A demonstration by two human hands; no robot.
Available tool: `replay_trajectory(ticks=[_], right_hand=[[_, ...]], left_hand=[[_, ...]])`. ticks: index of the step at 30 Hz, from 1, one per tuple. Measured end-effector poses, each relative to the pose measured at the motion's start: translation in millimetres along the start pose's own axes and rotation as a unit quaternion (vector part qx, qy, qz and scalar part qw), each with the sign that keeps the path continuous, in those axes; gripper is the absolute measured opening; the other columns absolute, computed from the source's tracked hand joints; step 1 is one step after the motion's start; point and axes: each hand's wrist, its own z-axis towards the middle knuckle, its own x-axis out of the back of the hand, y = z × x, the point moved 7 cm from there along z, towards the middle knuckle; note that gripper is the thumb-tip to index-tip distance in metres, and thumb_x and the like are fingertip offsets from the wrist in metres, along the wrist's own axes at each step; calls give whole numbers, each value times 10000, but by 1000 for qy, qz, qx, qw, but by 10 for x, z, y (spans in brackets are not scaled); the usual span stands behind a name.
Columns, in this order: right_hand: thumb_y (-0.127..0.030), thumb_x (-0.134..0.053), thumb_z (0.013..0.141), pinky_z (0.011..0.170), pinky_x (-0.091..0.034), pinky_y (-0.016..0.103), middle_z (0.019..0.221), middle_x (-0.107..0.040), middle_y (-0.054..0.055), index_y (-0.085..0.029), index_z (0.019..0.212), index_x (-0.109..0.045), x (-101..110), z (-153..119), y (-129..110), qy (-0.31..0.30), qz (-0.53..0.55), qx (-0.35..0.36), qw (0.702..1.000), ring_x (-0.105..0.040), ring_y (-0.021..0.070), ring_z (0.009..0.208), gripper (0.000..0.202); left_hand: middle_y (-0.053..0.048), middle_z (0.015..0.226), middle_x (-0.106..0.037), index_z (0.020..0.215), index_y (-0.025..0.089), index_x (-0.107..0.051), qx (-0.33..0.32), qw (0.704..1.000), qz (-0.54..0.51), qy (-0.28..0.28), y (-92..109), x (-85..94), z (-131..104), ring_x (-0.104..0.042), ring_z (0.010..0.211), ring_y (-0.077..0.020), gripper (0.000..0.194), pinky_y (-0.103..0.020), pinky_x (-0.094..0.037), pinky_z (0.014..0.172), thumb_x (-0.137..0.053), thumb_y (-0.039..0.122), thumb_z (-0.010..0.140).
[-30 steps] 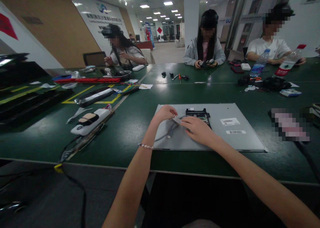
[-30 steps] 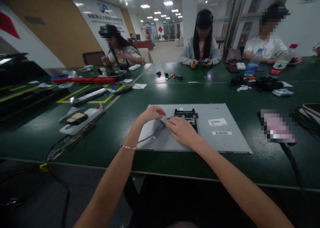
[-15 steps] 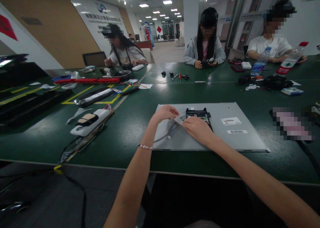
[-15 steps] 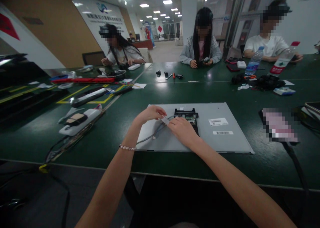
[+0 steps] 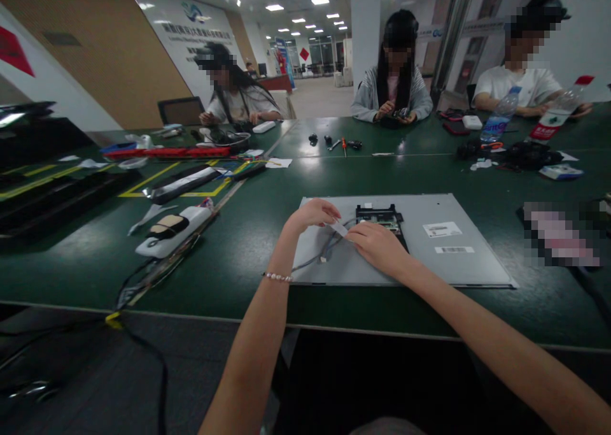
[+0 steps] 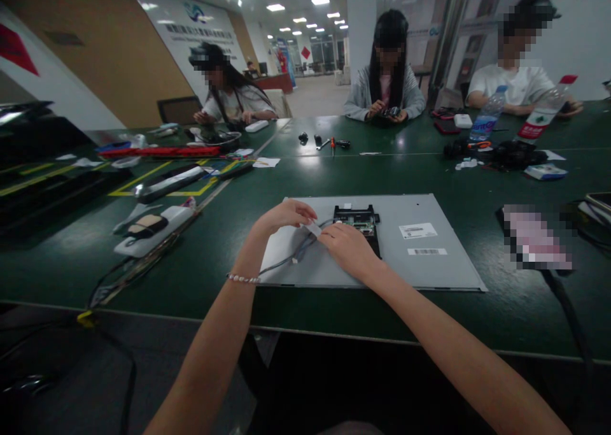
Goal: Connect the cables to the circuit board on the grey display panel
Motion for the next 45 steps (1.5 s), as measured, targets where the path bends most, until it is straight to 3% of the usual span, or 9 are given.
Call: replay_trajectory(ticks=[13, 18, 28, 31, 35, 39, 41, 45], right_hand=[[-143, -536, 948, 882, -469, 359, 1030, -700, 93, -143, 1022, -701, -64, 2, -13, -27, -52, 11, 998, -596, 227, 1010, 181], [-137, -551, 942, 873, -467, 340, 1017, -713, 83, -151, 1008, -710, -77, 12, 3, -44, -52, -3, 998, -607, 218, 1008, 173], [-139, -511, 957, 902, -464, 339, 1045, -714, 97, -146, 1027, -695, -52, 30, 10, -30, -29, -21, 999, -619, 210, 1012, 197], [-135, -512, 953, 913, -459, 343, 1043, -716, 93, -149, 1030, -693, -68, 30, 27, -32, -26, -25, 999, -618, 213, 1020, 197], [-124, -512, 947, 921, -451, 331, 1058, -716, 93, -150, 1029, -695, -64, 31, 26, -32, -28, -26, 999, -616, 209, 1030, 202], [-135, -514, 950, 916, -451, 328, 1052, -719, 92, -143, 1013, -699, -62, 43, 19, -33, -28, -27, 999, -621, 212, 1024, 195], [-133, -524, 947, 926, -449, 326, 1056, -721, 91, -145, 1002, -703, -74, 48, 19, -35, -27, -27, 999, -625, 210, 1032, 187], [-122, -538, 940, 963, -441, 335, 1079, -726, 101, -147, 1018, -708, -110, 47, 9, -41, -19, -17, 999, -631, 207, 1071, 188]], left_hand=[[-36, 801, -713, 842, 152, -732, 20, 1000, 2, 16, -41, -17, 23, -594, 697, -132, 279, -200, -405, 543, -591, 136, 602], [-21, 758, -703, 833, 142, -732, -3, 1000, 12, 10, 16, -66, 16, -582, 670, -125, 270, -202, -404, 548, -599, 118, 600], [-48, 842, -735, 842, 142, -735, -33, 998, 43, 30, 10, -58, 68, -656, 790, -171, 299, -273, -507, 713, -582, 66, 597], [-46, 850, -727, 847, 142, -734, -65, 994, 64, 59, 93, -10, 52, -653, 819, -171, 304, -287, -509, 777, -586, 59, 595], [-50, 870, -709, 862, 144, -731, -157, 974, 99, 127, 371, 100, -81, -620, 838, -167, 237, -283, -484, 793, -615, 131, 655], [-22, 801, -695, 832, 149, -709, -197, 975, 102, 28, 482, -54, -134, -607, 750, -135, 175, -244, -459, 723, -602, 178, 697], [3, 729, -674, 798, 155, -688, -174, 975, 134, -19, 404, -154, -95, -598, 696, -123, 145, -226, -437, 675, -608, 170, 678], [23, 674, -649, 781, 170, -643, -116, 973, 195, -40, 186, -232, 19, -591, 672, -130, 141, -224, -409, 635, -644, 186, 640]])
